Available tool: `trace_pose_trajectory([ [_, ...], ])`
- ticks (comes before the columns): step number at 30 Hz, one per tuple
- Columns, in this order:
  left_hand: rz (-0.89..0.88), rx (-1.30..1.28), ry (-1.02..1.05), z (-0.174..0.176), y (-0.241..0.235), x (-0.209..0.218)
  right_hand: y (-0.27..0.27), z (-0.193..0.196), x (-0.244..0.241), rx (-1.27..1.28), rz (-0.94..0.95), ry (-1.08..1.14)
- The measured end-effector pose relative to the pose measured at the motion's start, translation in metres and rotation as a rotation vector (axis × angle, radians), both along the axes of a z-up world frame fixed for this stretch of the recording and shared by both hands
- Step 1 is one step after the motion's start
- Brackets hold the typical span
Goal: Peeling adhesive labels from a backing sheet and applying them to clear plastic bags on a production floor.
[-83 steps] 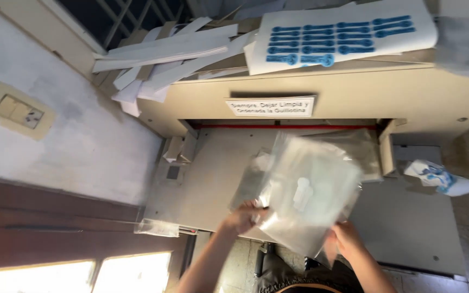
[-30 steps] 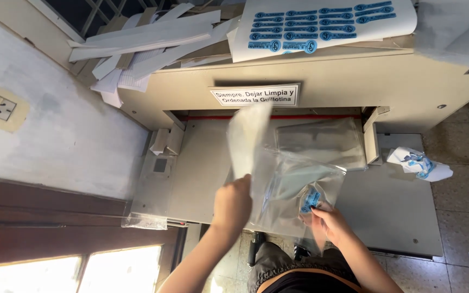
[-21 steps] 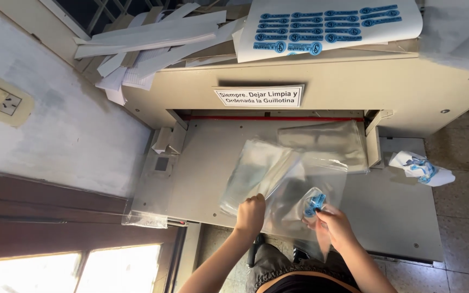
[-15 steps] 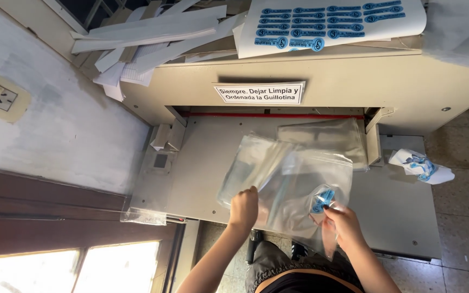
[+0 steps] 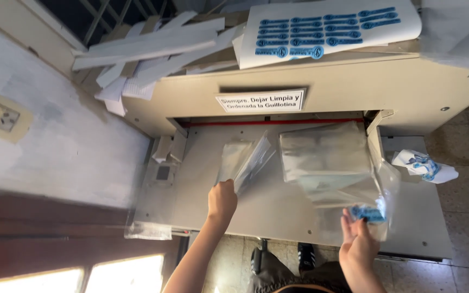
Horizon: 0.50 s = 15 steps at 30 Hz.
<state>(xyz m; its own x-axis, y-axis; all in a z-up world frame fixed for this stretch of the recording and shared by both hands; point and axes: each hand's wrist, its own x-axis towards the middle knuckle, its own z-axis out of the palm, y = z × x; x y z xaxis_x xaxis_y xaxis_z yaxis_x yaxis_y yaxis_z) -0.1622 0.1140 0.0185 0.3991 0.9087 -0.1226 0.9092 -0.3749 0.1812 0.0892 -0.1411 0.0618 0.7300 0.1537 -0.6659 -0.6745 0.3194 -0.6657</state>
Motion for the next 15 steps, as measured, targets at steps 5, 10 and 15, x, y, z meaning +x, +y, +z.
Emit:
trace_pose_trajectory([
  [5, -0.019, -0.078, -0.010, 0.016, 0.033, -0.009, 0.028, -0.047, -0.097, 0.041, 0.202, 0.091],
  [10, -0.129, 0.094, 0.117, 0.009, 0.049, 0.001, 0.112, -0.200, -0.235, -0.044, 0.635, -0.401],
  [15, -0.355, 0.291, 0.334, -0.035, 0.020, 0.031, 0.181, -0.091, -0.347, 0.248, 0.454, 0.186],
])
